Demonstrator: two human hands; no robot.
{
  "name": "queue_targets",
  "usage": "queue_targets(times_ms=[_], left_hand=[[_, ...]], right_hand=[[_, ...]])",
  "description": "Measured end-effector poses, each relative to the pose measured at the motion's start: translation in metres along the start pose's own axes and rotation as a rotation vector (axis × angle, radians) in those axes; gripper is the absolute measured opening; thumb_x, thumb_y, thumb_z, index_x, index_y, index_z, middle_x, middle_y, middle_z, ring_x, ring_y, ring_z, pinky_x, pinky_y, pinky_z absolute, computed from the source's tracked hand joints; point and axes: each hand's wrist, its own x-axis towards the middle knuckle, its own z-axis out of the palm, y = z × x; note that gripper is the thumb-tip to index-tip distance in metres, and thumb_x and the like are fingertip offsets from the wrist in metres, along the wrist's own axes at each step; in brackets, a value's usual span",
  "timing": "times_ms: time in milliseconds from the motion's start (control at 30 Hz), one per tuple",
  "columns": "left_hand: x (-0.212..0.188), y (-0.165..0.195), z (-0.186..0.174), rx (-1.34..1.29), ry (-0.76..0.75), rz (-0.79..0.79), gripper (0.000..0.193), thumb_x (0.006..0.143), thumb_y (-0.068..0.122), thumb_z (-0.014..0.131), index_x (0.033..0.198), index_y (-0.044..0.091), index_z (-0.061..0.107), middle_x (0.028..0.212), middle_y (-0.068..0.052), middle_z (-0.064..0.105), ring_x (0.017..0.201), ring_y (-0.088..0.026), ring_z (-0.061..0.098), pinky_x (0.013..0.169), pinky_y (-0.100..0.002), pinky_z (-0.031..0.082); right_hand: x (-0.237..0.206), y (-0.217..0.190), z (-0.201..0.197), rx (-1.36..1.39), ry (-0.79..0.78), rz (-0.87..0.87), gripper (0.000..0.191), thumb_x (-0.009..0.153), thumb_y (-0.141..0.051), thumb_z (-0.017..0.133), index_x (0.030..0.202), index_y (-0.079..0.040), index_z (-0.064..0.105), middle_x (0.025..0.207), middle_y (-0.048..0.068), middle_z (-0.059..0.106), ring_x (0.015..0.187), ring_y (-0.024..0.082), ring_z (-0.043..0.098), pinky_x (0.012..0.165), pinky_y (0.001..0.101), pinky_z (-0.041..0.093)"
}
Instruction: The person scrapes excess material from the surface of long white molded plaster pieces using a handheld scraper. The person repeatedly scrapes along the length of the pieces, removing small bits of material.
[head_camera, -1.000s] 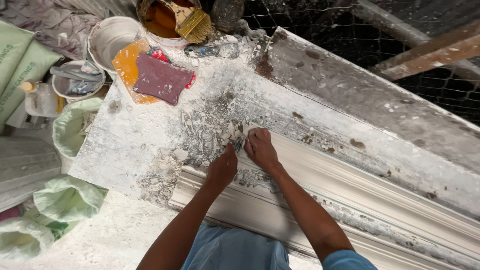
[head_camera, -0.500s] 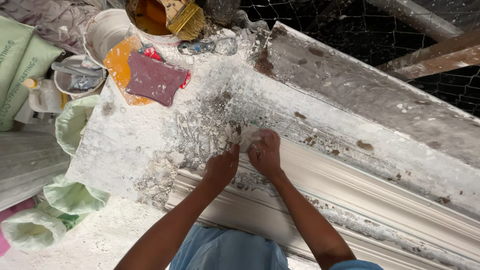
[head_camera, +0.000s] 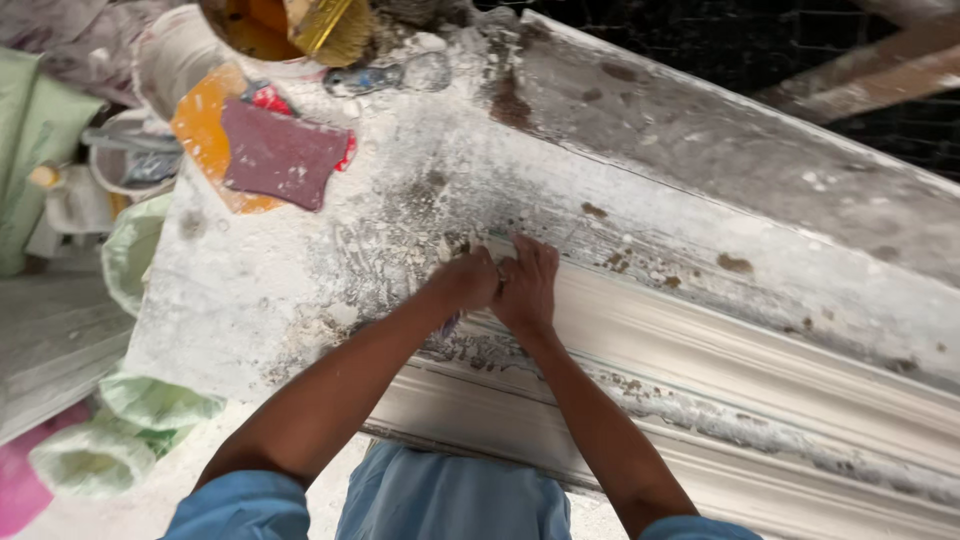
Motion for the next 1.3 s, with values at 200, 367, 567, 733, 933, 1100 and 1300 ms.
queue_targets(times_ms=[200,367,567,733,933,1100,1300], left_hand=[[0.025,-0.01,-0.066,-0.11,-0.301,-0.092,0.037,0.104,0.016,0.046,0.13,-0.01,0.045,0.103,-0.029,0.068,0.088,-0.038,0.074,0.073,-0.046,0.062],[-0.012,-0.039,-0.029,-0.208,0.077,-0.024,0.036,0.103,0.016,0.045,0.13,-0.008,0.045,0.103,-0.031,0.069,0.089,-0.041,0.074,0.077,-0.05,0.06],[-0.033,-0.028,0.011,-0.102,0.251,-0.049,0.03,0.103,0.019,0.04,0.126,0.0,0.042,0.103,-0.028,0.069,0.09,-0.042,0.073,0.076,-0.056,0.06],[-0.03,-0.024,0.027,-0.393,0.439,-0.075,0.033,0.102,0.018,0.047,0.127,0.0,0.038,0.091,-0.03,0.071,0.078,-0.041,0.072,0.068,-0.052,0.059],[-0.068,-0.053,0.073,-0.871,0.667,0.038,0.032,0.099,0.012,0.05,0.126,0.001,0.035,0.084,-0.026,0.07,0.06,-0.021,0.068,0.048,-0.042,0.058],[-0.078,-0.054,0.077,-1.209,0.779,0.111,0.024,0.107,0.02,0.043,0.119,0.0,0.04,0.101,-0.018,0.072,0.063,-0.017,0.065,0.051,-0.035,0.058],[-0.047,0.028,0.092,-1.454,0.63,0.175,0.036,0.107,0.031,0.04,0.132,0.008,0.051,0.106,-0.01,0.07,0.083,-0.013,0.065,0.07,-0.031,0.056]], right_hand=[[0.004,-0.005,-0.012,-0.016,0.05,-0.004,0.019,0.085,-0.016,0.067,0.075,0.0,0.067,0.133,0.02,0.059,0.131,0.037,0.047,0.117,0.0577,0.028],[0.007,-0.009,-0.016,-0.036,0.096,-0.046,0.018,0.086,-0.014,0.065,0.075,0.0,0.068,0.134,0.019,0.06,0.13,0.036,0.05,0.117,0.0554,0.03],[0.009,-0.015,-0.02,0.007,0.149,-0.043,0.017,0.085,-0.013,0.064,0.074,0.0,0.067,0.132,0.019,0.063,0.128,0.036,0.052,0.115,0.0541,0.034],[0.011,-0.017,-0.025,0.0,0.181,-0.052,0.015,0.087,-0.014,0.063,0.079,-0.001,0.063,0.13,0.018,0.065,0.124,0.036,0.056,0.113,0.0543,0.035],[0.005,-0.014,-0.033,0.15,0.278,-0.057,0.021,0.1,-0.013,0.047,0.091,-0.005,0.064,0.124,0.017,0.066,0.127,0.036,0.057,0.116,0.0555,0.038],[-0.047,-0.013,-0.051,0.297,0.218,0.319,0.03,0.105,-0.022,0.049,0.117,0.001,0.066,0.123,0.019,0.065,0.118,0.03,0.061,0.1,0.0457,0.052],[-0.11,-0.024,-0.091,0.543,0.013,0.422,0.015,0.108,-0.015,0.063,0.122,-0.009,0.064,0.12,0.014,0.065,0.109,0.023,0.065,0.081,0.0343,0.059]])
